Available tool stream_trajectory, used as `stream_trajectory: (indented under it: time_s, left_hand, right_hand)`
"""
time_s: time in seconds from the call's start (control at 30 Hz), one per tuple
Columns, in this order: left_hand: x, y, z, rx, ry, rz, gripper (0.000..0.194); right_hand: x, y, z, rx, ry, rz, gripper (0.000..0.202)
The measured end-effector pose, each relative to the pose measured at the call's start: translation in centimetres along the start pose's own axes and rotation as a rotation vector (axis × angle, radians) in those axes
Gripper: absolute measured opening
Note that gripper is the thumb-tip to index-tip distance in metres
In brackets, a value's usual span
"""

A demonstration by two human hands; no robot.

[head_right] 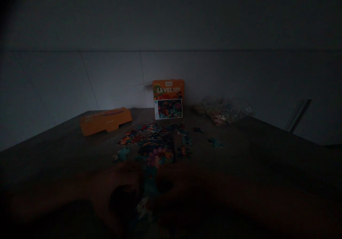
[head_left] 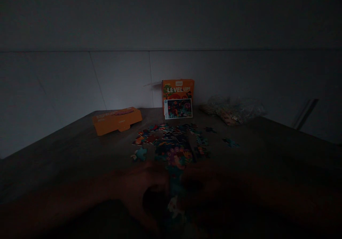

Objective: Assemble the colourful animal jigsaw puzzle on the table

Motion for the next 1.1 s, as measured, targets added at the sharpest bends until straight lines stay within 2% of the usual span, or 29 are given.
stream_trajectory:
  time_s: [0.1,0.2,0.3,0.5,0.63,0.83,1.1]
  left_hand:
    - [0.2,-0.3,-0.6,0.008,0.051,0.067,0.058]
    - [0.4,-0.4,-0.8,0.000,0.120,0.130,0.047]
    - [0.4,-0.3,-0.4,-0.039,0.129,0.135,0.034]
    - [0.6,-0.1,-0.2,-0.032,0.184,0.148,0.017]
    - [0.1,-0.4,0.1,-0.058,0.194,0.123,0.008]
    - [0.1,-0.4,0.4,-0.074,0.160,0.147,0.018]
    - [-0.1,-0.6,-0.4,-0.011,0.200,0.122,0.008]
  right_hand:
    - [0.0,-0.2,0.3,0.010,0.015,0.008,0.039]
    - [0.1,-0.1,0.4,-0.009,0.051,-0.018,0.033]
    - [0.3,0.1,0.5,-0.046,0.047,-0.039,0.030]
    - [0.3,-0.1,0.8,-0.019,-0.045,0.002,0.028]
    - [0.3,0.0,1.5,-0.041,0.017,0.004,0.037]
    - [1.1,0.0,1.1,0.039,0.024,0.148,0.044]
    - [0.8,-0.3,1.1,0.097,-0.013,0.215,0.046]
Point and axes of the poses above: each hand's wrist, its own y-axis away from the middle knuckle, its own x-axis out of the palm, z = x × y, the point moved 9 cm from there along -y, towards the middle knuckle, and after that the axes turned 4 degrees about -z, right-handed, at the moved point
